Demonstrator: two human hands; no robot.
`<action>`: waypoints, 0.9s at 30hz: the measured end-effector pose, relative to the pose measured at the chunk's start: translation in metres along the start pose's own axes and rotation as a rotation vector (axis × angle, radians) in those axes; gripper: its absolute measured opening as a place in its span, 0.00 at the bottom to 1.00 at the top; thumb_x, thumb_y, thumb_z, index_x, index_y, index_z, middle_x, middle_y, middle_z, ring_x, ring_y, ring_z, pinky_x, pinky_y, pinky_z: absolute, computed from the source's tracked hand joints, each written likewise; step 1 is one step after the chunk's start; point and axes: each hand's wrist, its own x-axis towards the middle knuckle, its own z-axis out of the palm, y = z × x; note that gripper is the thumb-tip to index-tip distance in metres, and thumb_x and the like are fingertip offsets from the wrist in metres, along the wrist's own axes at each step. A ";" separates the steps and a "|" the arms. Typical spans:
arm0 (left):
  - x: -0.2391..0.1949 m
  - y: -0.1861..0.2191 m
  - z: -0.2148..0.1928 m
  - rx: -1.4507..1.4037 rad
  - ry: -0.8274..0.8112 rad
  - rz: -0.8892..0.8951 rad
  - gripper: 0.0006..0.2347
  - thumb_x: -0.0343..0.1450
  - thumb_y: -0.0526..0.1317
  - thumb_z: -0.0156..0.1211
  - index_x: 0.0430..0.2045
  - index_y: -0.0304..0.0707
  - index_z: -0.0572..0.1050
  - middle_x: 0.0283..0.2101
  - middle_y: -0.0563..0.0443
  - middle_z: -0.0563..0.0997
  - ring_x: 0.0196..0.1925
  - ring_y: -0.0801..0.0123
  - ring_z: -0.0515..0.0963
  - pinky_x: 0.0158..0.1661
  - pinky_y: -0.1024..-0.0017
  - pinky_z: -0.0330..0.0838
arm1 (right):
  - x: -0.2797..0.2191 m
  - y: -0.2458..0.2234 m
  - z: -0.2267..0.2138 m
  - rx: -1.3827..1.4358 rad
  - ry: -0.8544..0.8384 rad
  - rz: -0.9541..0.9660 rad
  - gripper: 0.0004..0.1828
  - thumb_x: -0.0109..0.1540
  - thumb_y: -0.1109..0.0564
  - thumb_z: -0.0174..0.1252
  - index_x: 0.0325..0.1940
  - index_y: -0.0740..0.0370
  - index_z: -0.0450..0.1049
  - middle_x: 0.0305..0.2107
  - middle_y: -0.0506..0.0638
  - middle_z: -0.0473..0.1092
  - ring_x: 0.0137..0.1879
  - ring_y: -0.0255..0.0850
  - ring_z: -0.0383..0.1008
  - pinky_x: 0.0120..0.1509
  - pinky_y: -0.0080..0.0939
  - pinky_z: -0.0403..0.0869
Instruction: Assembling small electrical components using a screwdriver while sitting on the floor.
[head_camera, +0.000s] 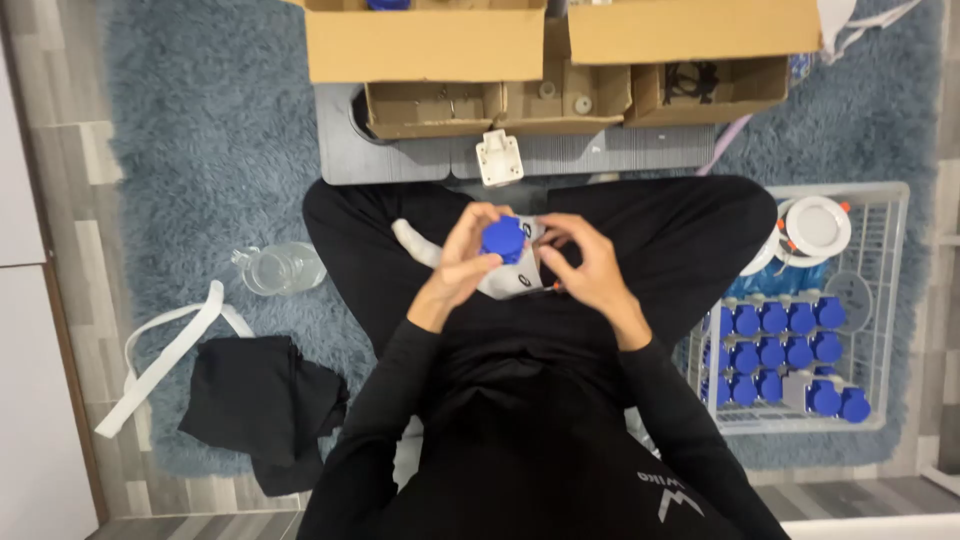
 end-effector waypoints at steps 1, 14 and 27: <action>0.005 0.000 -0.004 -0.004 0.007 -0.010 0.27 0.68 0.36 0.75 0.58 0.35 0.65 0.65 0.35 0.71 0.66 0.55 0.76 0.62 0.64 0.74 | 0.004 -0.003 -0.006 0.002 -0.001 0.013 0.21 0.67 0.61 0.68 0.64 0.66 0.79 0.53 0.61 0.79 0.49 0.53 0.85 0.54 0.51 0.82; 0.083 0.110 -0.015 0.237 -0.142 0.003 0.24 0.83 0.58 0.42 0.58 0.35 0.70 0.41 0.34 0.80 0.22 0.63 0.81 0.17 0.75 0.74 | 0.033 0.017 -0.063 -0.225 0.157 -0.034 0.08 0.71 0.70 0.65 0.54 0.70 0.81 0.46 0.58 0.80 0.44 0.46 0.80 0.51 0.42 0.78; 0.117 0.140 -0.010 0.965 0.129 0.561 0.09 0.82 0.33 0.64 0.54 0.30 0.74 0.47 0.35 0.79 0.38 0.52 0.82 0.38 0.61 0.80 | 0.033 0.044 -0.059 -0.325 0.120 -0.134 0.08 0.72 0.67 0.69 0.55 0.67 0.83 0.44 0.60 0.80 0.43 0.54 0.84 0.46 0.47 0.81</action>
